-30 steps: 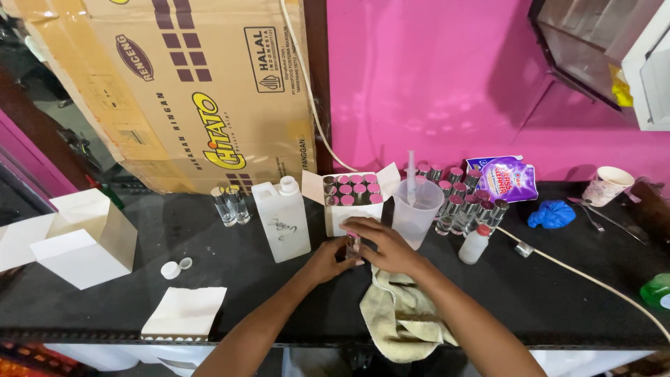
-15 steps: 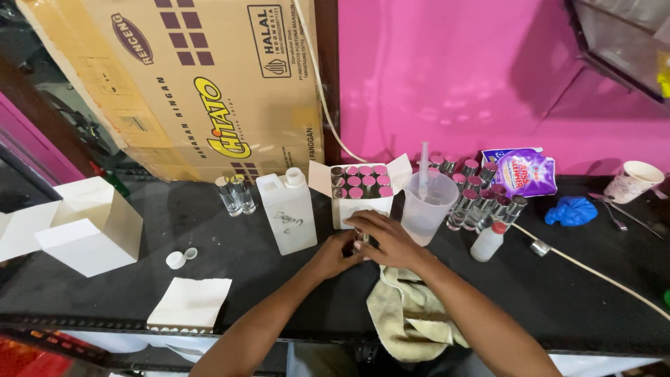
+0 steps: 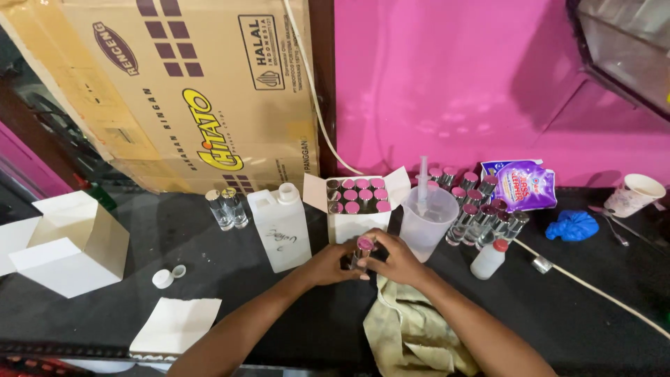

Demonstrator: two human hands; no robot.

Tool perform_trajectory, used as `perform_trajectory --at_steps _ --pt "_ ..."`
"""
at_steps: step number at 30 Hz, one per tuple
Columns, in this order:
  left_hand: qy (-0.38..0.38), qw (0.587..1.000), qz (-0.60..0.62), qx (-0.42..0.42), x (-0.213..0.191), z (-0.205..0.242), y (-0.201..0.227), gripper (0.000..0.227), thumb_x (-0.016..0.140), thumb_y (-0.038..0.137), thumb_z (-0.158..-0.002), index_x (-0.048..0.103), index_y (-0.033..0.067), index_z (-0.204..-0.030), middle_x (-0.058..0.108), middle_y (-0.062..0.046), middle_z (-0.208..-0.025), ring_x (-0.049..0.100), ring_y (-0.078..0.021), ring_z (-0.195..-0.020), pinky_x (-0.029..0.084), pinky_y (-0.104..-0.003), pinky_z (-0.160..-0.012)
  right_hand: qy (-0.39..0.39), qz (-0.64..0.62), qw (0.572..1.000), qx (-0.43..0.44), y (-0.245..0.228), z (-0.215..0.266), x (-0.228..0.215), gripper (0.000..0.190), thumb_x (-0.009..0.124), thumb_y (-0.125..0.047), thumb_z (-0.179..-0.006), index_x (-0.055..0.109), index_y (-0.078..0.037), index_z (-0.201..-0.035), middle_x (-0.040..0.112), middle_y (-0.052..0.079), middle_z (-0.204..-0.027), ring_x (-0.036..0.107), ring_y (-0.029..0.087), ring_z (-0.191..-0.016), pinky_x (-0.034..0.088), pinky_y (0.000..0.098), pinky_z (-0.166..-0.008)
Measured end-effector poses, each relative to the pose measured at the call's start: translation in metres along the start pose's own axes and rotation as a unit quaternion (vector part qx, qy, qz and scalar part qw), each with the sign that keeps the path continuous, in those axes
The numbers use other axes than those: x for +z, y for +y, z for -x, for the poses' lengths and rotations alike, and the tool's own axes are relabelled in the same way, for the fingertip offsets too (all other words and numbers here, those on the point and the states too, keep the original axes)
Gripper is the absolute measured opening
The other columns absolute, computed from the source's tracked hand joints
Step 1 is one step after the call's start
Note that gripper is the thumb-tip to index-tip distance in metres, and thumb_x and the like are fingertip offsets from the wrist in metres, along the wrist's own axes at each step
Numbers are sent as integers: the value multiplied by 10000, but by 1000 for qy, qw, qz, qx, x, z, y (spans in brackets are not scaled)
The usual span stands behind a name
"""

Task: Assembling perfume bottles by attaching spray heads, wiping them clean, and packing them into a box.

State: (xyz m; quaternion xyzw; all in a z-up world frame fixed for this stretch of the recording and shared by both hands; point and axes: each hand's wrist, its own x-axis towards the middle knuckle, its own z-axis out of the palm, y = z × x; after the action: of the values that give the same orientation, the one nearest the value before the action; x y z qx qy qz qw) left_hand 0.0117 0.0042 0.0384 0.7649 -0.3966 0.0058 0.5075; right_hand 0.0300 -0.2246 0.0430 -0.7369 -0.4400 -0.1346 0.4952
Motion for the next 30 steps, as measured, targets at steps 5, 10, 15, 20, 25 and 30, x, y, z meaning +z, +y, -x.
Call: perform_trajectory --at_steps 5,10,15,20,25,30 --pt "51 998 -10 25 11 -7 -30 410 874 226 -818 688 2 -1106 745 -206 -987 725 -346 -935 577 -470 -816 2 -83 996 40 -12 -1 -8 509 652 -193 -954 557 -15 -1421 696 211 -1144 665 321 -958 536 500 -840" --pt "65 997 -18 39 8 -2 -32 409 889 247 -782 713 10 -1066 745 -200 -923 732 -394 -873 590 -467 -748 9 -117 993 28 -15 -11 1 334 628 -115 -974 657 22 -1277 702 196 -1150 677 305 -975 538 476 -858" --pt "83 995 -23 57 11 0 -36 473 890 284 -791 694 16 -1128 743 -197 -926 736 -391 -856 593 -472 -718 44 -69 993 87 0 1 7 485 862 -115 -819 638 -48 -1244 742 117 -1051 691 220 -898 566 428 -811" --pt "67 997 -36 32 11 -1 -32 421 869 270 -804 698 -9 -1069 730 -232 -914 719 -449 -866 583 -505 -735 32 -67 997 12 -27 -12 7 484 668 -109 -946 571 9 -1406 675 218 -1290 654 366 -1163 517 522 -937" --pt "59 997 -36 26 13 -4 -31 415 867 240 -796 699 -14 -1078 734 -231 -915 722 -443 -857 584 -508 -734 88 32 995 -29 -16 -8 7 407 839 -127 -833 748 -20 -1214 744 148 -1080 740 340 -993 575 452 -857" --pt "52 997 -49 8 7 -4 -13 462 854 273 -805 673 -28 -1105 719 -270 -941 702 -488 -908 561 -541 -762 49 -20 998 -33 -26 -9 6 515 617 -120 -974 549 -2 -1470 613 211 -1419 573 424 -1305 462 568 -1000"
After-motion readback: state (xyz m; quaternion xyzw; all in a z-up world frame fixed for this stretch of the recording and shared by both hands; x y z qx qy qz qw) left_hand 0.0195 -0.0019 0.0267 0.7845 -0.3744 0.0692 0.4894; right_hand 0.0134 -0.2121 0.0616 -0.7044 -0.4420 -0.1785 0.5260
